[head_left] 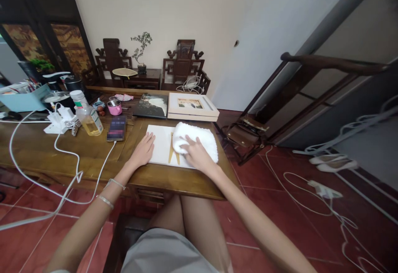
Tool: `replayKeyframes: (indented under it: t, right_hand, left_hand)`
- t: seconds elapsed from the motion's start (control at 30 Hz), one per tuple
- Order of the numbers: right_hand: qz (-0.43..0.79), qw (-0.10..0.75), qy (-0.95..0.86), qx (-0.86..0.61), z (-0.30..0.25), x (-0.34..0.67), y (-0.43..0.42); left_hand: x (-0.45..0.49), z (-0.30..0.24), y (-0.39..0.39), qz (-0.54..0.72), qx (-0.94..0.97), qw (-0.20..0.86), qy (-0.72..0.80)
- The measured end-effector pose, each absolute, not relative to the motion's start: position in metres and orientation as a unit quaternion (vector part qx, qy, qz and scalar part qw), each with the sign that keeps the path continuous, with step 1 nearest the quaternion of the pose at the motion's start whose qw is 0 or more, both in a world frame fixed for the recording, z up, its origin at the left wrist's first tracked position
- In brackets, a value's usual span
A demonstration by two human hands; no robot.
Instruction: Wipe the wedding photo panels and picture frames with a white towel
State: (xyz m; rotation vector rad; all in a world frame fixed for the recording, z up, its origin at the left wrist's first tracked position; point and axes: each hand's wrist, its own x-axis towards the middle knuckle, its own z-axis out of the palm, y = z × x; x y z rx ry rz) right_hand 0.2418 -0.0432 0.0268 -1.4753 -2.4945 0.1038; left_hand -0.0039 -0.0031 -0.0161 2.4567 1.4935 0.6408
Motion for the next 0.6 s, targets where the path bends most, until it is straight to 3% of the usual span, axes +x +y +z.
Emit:
replayKeyframes:
  t: [0.27,0.6]
  right_hand:
    - [0.069,0.125,-0.886,-0.441,0.024,0.261,-0.121]
    - [0.012,0.113,-0.838,-0.533,0.031,0.220,-0.012]
  left_hand:
    - [-0.002,-0.018,-0.001,0.212,0.834,0.088,0.501]
    - [-0.003,-0.015,-0.002,0.189,0.841,0.086,0.500]
